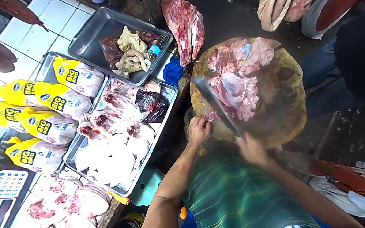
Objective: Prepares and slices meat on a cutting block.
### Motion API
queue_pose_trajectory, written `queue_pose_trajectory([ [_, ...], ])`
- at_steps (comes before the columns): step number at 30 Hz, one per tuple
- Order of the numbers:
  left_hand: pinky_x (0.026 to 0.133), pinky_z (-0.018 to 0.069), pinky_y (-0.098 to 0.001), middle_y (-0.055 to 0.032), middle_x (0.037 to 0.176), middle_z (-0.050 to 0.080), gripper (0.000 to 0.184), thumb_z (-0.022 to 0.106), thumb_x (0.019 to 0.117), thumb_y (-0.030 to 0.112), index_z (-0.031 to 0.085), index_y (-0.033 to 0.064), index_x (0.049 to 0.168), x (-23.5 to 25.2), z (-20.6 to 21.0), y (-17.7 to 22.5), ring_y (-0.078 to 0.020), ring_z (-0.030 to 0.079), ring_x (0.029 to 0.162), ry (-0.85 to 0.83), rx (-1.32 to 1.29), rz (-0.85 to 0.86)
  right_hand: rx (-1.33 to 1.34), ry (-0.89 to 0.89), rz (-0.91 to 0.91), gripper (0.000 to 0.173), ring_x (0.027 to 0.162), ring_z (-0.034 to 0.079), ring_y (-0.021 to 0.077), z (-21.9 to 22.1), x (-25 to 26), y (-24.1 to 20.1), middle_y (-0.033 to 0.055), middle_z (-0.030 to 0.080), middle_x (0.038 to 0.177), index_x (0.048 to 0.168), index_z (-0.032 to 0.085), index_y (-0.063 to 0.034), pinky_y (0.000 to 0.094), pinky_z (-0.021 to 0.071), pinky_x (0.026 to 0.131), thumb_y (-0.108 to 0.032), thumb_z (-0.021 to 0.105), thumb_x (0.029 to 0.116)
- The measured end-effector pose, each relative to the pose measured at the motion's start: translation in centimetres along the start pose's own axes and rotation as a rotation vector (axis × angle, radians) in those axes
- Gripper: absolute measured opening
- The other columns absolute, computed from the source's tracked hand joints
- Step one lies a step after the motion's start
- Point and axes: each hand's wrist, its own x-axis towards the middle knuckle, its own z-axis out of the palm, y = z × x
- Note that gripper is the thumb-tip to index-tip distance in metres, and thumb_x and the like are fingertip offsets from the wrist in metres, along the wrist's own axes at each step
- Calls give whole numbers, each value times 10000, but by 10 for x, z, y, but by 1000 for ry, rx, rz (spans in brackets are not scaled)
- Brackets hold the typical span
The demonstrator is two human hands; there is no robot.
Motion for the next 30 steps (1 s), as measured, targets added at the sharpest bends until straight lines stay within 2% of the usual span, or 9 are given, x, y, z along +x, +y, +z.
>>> queue_pose_trajectory([
  [2,966,533,-435,-68,1068,734,198,636,971,259,769,117,1005,2,5,-3,-258,663,1083,-6,56,27,-143,-274,254,724,920,721,350,4,6,10,163,714,912,1162,644,-59,557,572,814,-683,299,1037],
  [7,970,529,-435,-37,1105,734,203,620,976,263,773,137,1020,1,-1,-2,-241,652,1106,-59,57,-14,-121,-215,406,736,957,706,368,-24,2,15,188,702,933,1135,659,-43,579,549,844,-654,255,1058],
  [10,1011,540,-412,-55,1195,715,256,659,974,264,737,113,1166,-4,-12,2,-203,654,1153,-41,-106,-126,-60,-137,329,680,835,694,327,-35,-9,8,148,669,826,1083,650,-66,549,544,763,-636,280,1065],
  [12,938,581,-419,-105,1186,689,308,666,954,198,690,72,1234,-9,-23,3,-207,680,1072,-24,-184,-256,25,-23,181,641,694,666,268,-32,-18,2,101,629,723,1038,653,-61,497,543,652,-604,314,1069],
  [15,830,589,-424,-127,1072,679,239,650,927,129,685,26,1139,-19,-36,-5,-217,681,928,12,-174,-406,76,62,-13,636,601,625,221,-11,-22,1,83,600,662,1017,662,-20,436,526,553,-576,356,1062],
  [19,797,579,-489,-126,1037,683,207,650,931,138,693,47,1112,-12,-53,1,-254,680,896,-78,-80,-497,-196,-318,263,745,946,722,356,9,-13,15,165,720,931,1175,643,-64,562,570,827,-689,262,1036],
  [21,838,574,-548,-144,1101,686,284,681,919,159,683,63,1186,2,-58,13,-305,683,974,-206,-42,-512,-168,-333,328,775,966,712,353,0,-17,14,163,715,943,1167,648,-73,574,556,850,-713,235,1026],
  [26,933,570,-583,-177,1388,592,557,740,878,358,619,97,1354,63,-19,63,-362,663,1146,-487,60,-487,-6,-50,282,649,762,685,338,-32,-43,54,155,661,773,1068,671,-44,572,542,703,-593,326,1061],
  [30,940,571,-571,-274,1454,491,663,751,879,319,528,-38,1390,90,21,130,-415,639,1172,-588,63,-455,13,133,405,641,760,681,360,-50,-49,81,177,661,785,1082,671,-18,580,540,703,-561,329,1079],
])
